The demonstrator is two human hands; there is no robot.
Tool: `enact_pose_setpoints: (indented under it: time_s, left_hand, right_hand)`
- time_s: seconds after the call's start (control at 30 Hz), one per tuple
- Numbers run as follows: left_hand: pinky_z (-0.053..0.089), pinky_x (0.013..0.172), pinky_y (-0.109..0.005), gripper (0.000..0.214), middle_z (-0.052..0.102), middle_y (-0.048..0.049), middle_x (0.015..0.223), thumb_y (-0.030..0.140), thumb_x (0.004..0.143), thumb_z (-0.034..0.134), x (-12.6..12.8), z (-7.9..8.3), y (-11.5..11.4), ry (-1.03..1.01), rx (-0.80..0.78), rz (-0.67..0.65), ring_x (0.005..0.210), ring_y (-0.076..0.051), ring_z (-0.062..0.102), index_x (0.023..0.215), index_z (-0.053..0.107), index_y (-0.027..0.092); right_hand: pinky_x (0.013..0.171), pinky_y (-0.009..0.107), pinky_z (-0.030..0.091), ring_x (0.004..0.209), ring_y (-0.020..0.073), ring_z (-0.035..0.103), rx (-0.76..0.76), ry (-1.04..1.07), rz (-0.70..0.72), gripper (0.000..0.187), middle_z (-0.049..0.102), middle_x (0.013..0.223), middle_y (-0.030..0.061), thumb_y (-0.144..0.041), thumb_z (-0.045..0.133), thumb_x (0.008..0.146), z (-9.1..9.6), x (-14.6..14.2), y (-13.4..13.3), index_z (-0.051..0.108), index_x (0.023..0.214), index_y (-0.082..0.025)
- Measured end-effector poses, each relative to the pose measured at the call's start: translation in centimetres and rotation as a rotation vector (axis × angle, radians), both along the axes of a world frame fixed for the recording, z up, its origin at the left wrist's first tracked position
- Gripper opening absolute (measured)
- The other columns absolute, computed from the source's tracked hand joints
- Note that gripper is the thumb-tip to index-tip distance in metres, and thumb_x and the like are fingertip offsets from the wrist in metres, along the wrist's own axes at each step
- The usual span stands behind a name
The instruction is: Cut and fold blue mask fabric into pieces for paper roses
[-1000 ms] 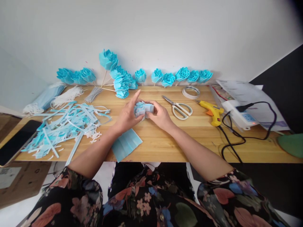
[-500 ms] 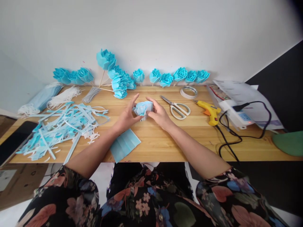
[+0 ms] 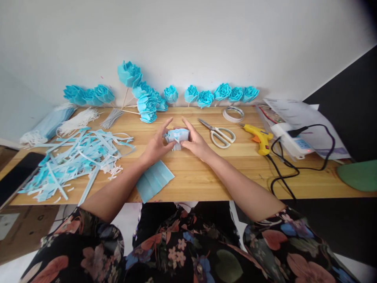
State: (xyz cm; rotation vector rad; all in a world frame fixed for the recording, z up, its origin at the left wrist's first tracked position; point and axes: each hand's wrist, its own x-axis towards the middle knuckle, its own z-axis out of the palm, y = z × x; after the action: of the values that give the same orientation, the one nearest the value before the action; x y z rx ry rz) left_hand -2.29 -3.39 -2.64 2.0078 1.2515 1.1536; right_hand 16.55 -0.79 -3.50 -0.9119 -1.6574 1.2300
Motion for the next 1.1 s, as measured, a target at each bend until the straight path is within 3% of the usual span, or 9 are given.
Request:
enact_pose_setpoints:
  time_s: [0.2,0.33,0.5,0.67,0.9,1.1]
  left_hand:
    - [0.049,0.101,-0.038,0.065,0.054,-0.0115,0.145,0.020,0.084,0.064,-0.15,0.47,-0.03,0.028,0.094,0.096,0.116,-0.022,0.061,0.146,0.043,0.025]
    - [0.048,0.104,-0.039,0.066,0.054,-0.0110,0.147,0.019,0.085,0.061,-0.13,-0.04,0.23,0.055,0.084,0.070,0.121,-0.023,0.060,0.148,0.041,0.026]
    - [0.046,0.107,-0.039,0.070,0.050,-0.0110,0.150,0.016,0.083,0.061,-0.12,-0.38,0.37,0.066,0.047,0.062,0.124,-0.022,0.058,0.149,0.039,0.025]
    - [0.048,0.103,-0.039,0.071,0.051,-0.0112,0.149,0.017,0.083,0.061,-0.18,-0.04,0.12,0.047,-0.003,0.065,0.119,-0.023,0.059,0.150,0.038,0.025]
    - [0.044,0.109,-0.042,0.086,0.044,-0.0135,0.154,0.033,0.079,0.074,0.16,0.52,-0.22,0.008,-0.018,0.014,0.129,-0.029,0.054,0.153,0.032,0.024]
    - [0.050,0.100,-0.040,0.084,0.051,-0.0134,0.147,0.027,0.076,0.074,-0.16,0.18,0.51,-0.067,-0.099,0.133,0.117,-0.027,0.061,0.151,0.037,0.021]
  right_hand:
    - [0.104,0.043,0.052,0.109,0.0221,0.068,-0.029,0.033,0.006,0.076,0.071,0.117,0.0025,-0.021,0.062,0.082,0.15,0.11,0.20,0.037,0.152,-0.029]
    - [0.105,0.044,0.051,0.114,0.0234,0.067,-0.012,0.036,0.009,0.071,0.069,0.125,0.0058,-0.022,0.064,0.080,-0.14,0.10,0.27,0.044,0.148,-0.024]
    - [0.110,0.045,0.047,0.129,0.0259,0.059,0.033,-0.064,-0.007,0.074,0.062,0.138,0.0055,-0.027,0.073,0.076,-0.57,0.13,0.46,0.047,0.146,-0.027]
    - [0.107,0.043,0.050,0.120,0.0244,0.065,0.026,-0.059,-0.056,0.058,0.067,0.132,0.0047,-0.020,0.066,0.077,-0.56,0.17,0.62,0.058,0.135,-0.026]
    - [0.103,0.040,0.054,0.115,0.0238,0.068,0.011,0.004,-0.029,0.056,0.066,0.134,0.0061,-0.018,0.065,0.076,0.02,-0.15,0.21,0.061,0.131,-0.024]
    - [0.094,0.038,0.058,0.109,0.0227,0.070,0.008,0.024,-0.009,0.058,0.068,0.131,0.0054,-0.017,0.062,0.077,0.28,-0.21,-0.06,0.057,0.135,-0.024]
